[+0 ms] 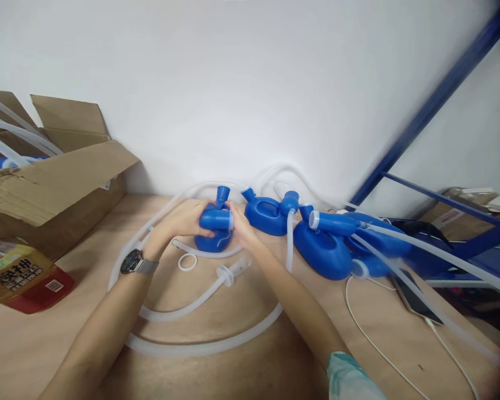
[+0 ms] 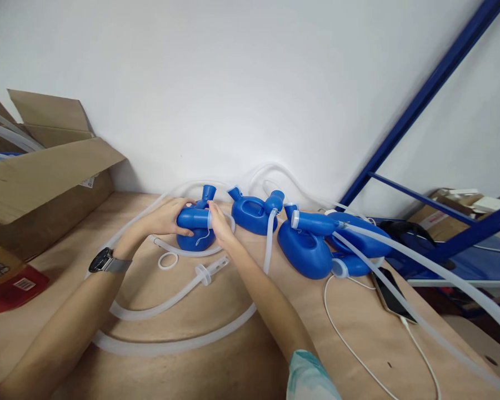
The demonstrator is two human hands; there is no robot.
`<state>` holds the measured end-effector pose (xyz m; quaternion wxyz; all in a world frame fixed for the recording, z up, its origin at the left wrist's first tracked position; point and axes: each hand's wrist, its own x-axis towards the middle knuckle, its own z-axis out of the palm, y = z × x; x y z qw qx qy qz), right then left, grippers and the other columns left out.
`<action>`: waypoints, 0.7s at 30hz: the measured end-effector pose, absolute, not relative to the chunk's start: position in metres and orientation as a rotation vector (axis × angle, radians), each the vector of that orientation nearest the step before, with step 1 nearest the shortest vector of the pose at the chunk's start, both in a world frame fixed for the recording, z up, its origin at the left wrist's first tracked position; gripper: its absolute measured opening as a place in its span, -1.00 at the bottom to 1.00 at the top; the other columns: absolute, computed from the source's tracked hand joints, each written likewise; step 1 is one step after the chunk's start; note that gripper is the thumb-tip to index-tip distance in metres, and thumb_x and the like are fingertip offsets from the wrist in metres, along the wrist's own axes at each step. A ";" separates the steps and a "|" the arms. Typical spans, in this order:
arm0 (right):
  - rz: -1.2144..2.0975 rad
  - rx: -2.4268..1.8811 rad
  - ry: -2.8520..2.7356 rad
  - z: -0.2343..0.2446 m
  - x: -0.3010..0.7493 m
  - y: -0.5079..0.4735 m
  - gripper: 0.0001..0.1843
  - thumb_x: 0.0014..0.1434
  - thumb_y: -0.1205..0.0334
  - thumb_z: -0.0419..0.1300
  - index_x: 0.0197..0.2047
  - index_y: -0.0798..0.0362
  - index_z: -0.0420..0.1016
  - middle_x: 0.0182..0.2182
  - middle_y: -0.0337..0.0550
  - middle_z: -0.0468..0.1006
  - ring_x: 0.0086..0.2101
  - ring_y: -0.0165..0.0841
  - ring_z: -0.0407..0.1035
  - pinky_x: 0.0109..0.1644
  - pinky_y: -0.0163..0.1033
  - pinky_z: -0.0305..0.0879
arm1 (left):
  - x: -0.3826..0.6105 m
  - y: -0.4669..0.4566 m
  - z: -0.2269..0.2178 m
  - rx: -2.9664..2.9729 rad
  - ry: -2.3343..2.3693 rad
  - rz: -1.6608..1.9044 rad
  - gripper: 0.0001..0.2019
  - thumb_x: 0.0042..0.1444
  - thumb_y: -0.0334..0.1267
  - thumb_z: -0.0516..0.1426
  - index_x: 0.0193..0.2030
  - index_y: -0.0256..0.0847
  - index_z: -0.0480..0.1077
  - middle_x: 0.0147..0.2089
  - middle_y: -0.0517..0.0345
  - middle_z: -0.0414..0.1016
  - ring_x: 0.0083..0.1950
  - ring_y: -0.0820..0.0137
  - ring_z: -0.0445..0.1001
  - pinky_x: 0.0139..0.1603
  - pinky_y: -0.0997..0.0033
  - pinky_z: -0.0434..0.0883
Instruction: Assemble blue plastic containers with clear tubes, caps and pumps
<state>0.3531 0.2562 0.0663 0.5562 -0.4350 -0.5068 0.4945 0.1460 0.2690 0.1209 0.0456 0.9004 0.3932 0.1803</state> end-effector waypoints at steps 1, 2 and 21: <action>1.087 -1.030 -1.263 0.065 0.357 0.253 -0.43 0.41 -0.21 0.08 0.28 -0.05 0.48 0.19 -0.03 0.59 0.26 -0.14 0.42 0.41 0.01 0.28 | 0.144 0.271 0.120 2.747 1.189 0.546 -0.24 -0.10 0.23 0.42 0.21 -0.05 0.44 0.14 0.00 0.62 0.14 -0.03 0.58 0.10 0.15 0.45; 1.007 -1.020 -1.345 0.065 0.361 0.250 -0.41 0.41 -0.21 0.08 0.33 -0.06 0.44 0.26 -0.03 0.53 0.31 -0.14 0.36 0.46 0.01 0.20 | 0.143 0.272 0.119 2.744 1.184 0.543 -0.28 -0.07 0.24 0.40 0.19 -0.06 0.45 0.14 0.00 0.62 0.14 -0.03 0.58 0.11 0.15 0.44; 1.021 -0.968 -1.740 0.080 0.392 0.236 -0.25 0.15 -0.06 0.47 0.35 -0.10 0.42 0.25 -0.06 0.53 0.22 -0.11 0.44 0.38 0.04 0.31 | 0.147 0.268 0.124 2.713 1.229 0.528 -0.38 -0.05 0.24 0.39 0.06 -0.06 0.53 0.10 0.02 0.63 0.15 -0.01 0.56 0.13 0.17 0.44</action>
